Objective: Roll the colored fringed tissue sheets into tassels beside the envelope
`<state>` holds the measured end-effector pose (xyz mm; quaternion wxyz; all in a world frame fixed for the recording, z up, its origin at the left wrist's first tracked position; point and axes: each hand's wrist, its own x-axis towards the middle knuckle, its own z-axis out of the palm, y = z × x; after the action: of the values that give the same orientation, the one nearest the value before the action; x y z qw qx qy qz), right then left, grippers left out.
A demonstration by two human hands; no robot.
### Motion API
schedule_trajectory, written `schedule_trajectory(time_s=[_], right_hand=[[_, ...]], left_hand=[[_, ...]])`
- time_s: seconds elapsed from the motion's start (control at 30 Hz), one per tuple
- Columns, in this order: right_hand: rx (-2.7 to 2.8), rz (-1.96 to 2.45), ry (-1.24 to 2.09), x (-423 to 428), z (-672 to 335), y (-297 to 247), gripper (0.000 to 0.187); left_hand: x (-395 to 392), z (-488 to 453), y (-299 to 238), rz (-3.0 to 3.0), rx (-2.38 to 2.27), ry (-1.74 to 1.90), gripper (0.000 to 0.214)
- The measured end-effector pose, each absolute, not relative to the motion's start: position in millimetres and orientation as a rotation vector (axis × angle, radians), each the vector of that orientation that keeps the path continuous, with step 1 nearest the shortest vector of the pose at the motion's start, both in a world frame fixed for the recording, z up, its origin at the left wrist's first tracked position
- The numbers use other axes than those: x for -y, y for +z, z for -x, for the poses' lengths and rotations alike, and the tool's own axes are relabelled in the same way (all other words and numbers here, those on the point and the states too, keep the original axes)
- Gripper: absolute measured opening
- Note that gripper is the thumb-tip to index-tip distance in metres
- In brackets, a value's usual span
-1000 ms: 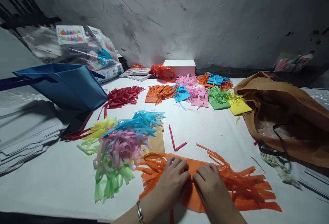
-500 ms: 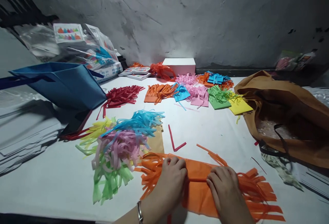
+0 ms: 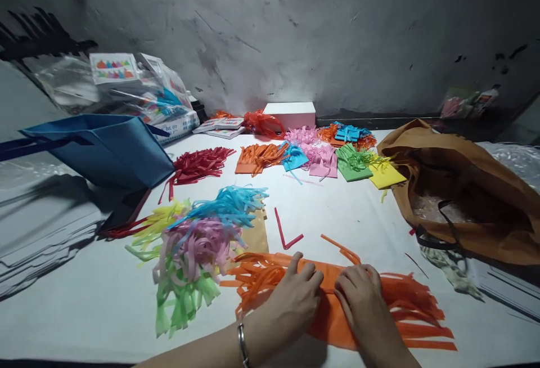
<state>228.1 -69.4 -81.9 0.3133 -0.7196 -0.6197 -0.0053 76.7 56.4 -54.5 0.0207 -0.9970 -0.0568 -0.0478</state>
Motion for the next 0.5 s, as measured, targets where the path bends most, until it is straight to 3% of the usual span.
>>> schedule_trajectory(time_s=[0.23, 0.43, 0.5], right_hand=[[1.786, 1.779, -0.350, 56.5, -212.8, -82.8, 0.028], [1.626, 1.776, -0.546, 44.9, -226.0, -73.5, 0.029], [1.505, 1.812, -0.619, 46.9, -239.5, -64.3, 0.024]], left_hand=[[-71.8, -81.4, -37.9, 3.177, 0.362, -0.170, 0.013], [-50.4, -66.5, -39.8, 3.283, -0.087, -0.431, 0.007], [-50.3, -64.9, -44.7, 3.341, -0.009, -0.395, 0.020]])
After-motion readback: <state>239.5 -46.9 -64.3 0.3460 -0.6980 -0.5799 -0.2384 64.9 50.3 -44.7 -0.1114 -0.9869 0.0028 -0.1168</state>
